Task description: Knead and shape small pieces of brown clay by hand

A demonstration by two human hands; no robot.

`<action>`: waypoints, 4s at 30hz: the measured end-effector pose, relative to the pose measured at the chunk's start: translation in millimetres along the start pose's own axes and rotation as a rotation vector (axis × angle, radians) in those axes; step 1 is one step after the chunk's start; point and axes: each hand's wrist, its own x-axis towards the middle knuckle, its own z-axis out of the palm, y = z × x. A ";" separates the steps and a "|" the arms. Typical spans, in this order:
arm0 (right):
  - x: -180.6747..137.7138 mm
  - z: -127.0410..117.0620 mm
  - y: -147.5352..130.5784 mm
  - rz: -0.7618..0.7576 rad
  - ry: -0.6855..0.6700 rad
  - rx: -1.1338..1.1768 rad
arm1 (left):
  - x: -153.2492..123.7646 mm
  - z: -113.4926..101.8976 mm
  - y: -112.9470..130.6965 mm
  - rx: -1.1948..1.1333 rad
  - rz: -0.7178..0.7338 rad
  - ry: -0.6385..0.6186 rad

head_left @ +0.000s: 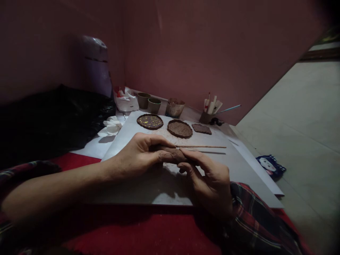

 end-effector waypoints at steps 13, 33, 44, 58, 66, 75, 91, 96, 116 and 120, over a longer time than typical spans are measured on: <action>5.0 -0.1 -0.9 0.040 -0.060 0.070 | 2.8 0.3 -0.9 -0.076 -0.045 -0.038; 4.4 -0.9 0.7 0.036 -0.116 0.101 | 2.9 1.0 -2.3 -0.101 -0.051 -0.065; 2.2 -0.8 0.3 0.014 -0.074 0.068 | 3.4 0.8 1.8 0.026 -0.067 -0.065; 3.7 -0.3 -0.1 0.042 -0.097 0.087 | 4.2 -1.6 -2.8 0.010 -0.089 -0.098; 0.8 -1.8 -1.5 0.012 -0.133 0.055 | 4.3 -0.4 -0.3 0.040 -0.132 -0.112; 0.8 -3.3 -5.2 0.001 -0.153 0.015 | 5.7 -1.6 -1.6 0.031 -0.088 -0.128; 0.2 -3.0 -3.9 -0.038 -0.152 0.009 | 4.1 -1.6 -5.2 0.061 -0.072 -0.135; 0.2 -3.0 -3.6 -0.035 -0.156 0.002 | 3.8 -2.2 -4.8 0.076 -0.066 -0.145; -0.6 -2.4 -1.6 -0.055 -0.168 -0.005 | 4.3 -1.4 -3.2 0.089 -0.080 -0.162; 0.2 -1.7 -2.3 -0.061 -0.160 -0.007 | 3.9 -1.3 -2.7 0.102 -0.083 -0.166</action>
